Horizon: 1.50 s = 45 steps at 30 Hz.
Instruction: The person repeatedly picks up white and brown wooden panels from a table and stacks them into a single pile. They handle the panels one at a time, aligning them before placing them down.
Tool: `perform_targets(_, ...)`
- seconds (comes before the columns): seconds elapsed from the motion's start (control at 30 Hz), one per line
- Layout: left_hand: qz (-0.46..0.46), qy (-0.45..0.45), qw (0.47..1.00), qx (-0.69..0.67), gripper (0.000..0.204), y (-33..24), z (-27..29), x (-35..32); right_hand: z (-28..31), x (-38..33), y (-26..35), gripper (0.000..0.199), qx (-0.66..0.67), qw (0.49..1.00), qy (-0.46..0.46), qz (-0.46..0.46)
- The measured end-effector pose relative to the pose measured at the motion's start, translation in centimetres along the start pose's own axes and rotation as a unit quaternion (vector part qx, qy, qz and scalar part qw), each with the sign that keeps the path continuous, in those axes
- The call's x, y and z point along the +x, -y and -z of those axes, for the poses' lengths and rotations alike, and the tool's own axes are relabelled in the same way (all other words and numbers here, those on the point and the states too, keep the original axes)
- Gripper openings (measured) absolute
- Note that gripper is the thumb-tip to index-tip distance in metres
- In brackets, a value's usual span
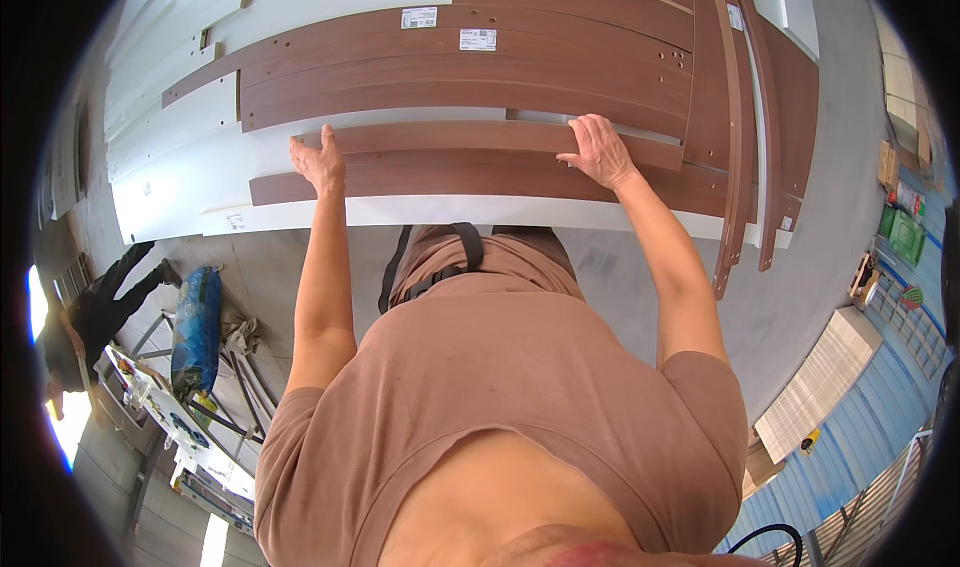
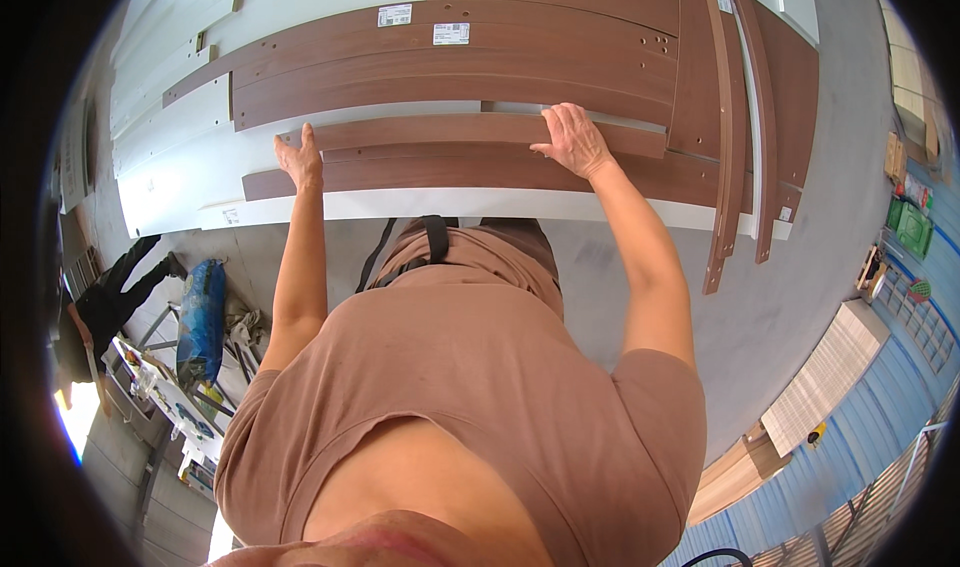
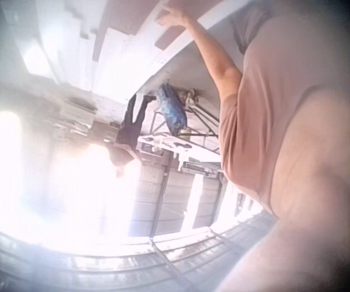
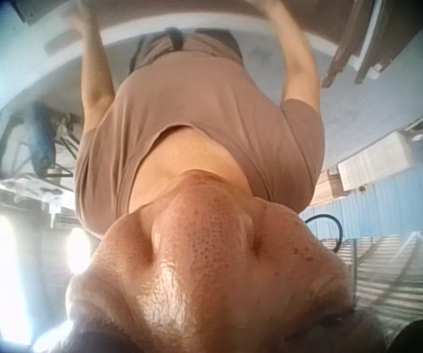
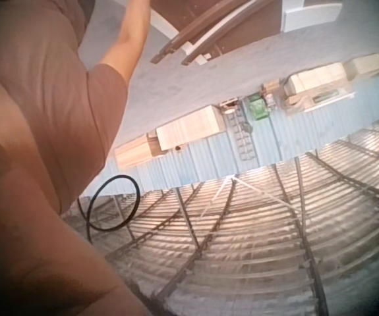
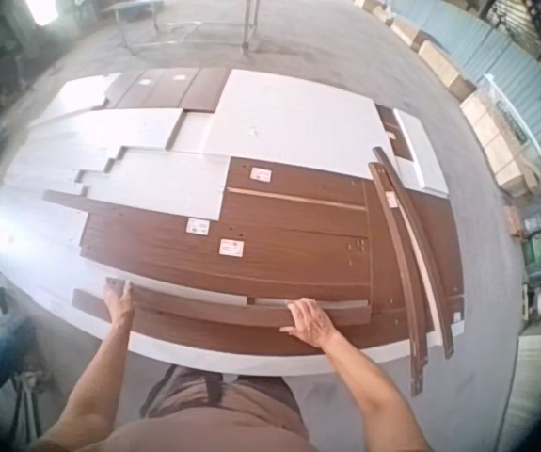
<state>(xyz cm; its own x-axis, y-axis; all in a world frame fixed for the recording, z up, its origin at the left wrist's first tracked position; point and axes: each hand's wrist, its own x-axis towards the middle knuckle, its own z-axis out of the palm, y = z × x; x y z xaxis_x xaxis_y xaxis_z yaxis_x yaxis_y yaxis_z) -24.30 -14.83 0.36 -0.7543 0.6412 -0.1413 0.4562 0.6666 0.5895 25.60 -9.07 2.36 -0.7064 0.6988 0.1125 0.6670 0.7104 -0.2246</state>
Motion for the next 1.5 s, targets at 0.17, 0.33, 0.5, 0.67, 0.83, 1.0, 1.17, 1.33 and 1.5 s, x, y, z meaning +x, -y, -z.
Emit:
perform_targets(0.17, 0.022, 0.022, 0.98, 0.197, 0.095, 1.9, -1.2, 1.9, -0.6, -0.3, -1.2, 0.071, 0.0, 0.999, -0.013, -0.03)
perform_targets(0.33, 0.071, 0.005, 0.99, 0.124, 0.091, 2.9, -1.2, 3.8, 0.0, -0.3, -1.2, 0.069, -0.018, 0.997, 0.027, -0.063)
perform_targets(0.5, 0.02, 0.035, 0.995, 0.094, 0.081, 3.7, -1.0, 6.4, 0.2, 0.0, -1.0, 0.068, -0.008, 0.996, 0.046, -0.074)
perform_targets(0.67, 0.062, 0.11, 0.992, -0.026, 0.049, 3.7, -0.9, 8.2, 0.7, -0.5, -1.4, 0.066, -0.014, 0.995, 0.04, -0.089)
perform_targets(0.83, 0.061, 0.12, 0.984, -0.117, 0.037, 4.4, -1.1, 8.7, 1.1, -0.5, -1.7, 0.066, 0.01, 0.994, 0.03, -0.1)
perform_targets(1.0, 0.133, 0.144, 0.97, -0.145, 0.043, 6.1, -0.9, 9.0, 0.9, -0.9, -1.3, 0.063, 0.015, 0.992, 0.03, -0.124)
perform_targets(1.17, 0.123, 0.129, 0.973, -0.147, 0.034, 6.6, -1.0, 9.4, 0.9, -1.0, -0.9, 0.064, 0.033, 0.99, 0.013, -0.137)
perform_targets(1.33, 0.164, 0.136, 0.966, -0.145, 0.041, 6.2, -1.0, 9.7, 0.6, -1.4, -0.5, 0.051, 0.011, 0.991, 0.001, -0.131)
perform_targets(1.5, 0.061, 0.124, 0.989, -0.053, 0.04, 5.3, -1.1, 8.2, 0.1, -2.4, -0.9, 0.043, -0.021, 0.987, -0.014, -0.16)
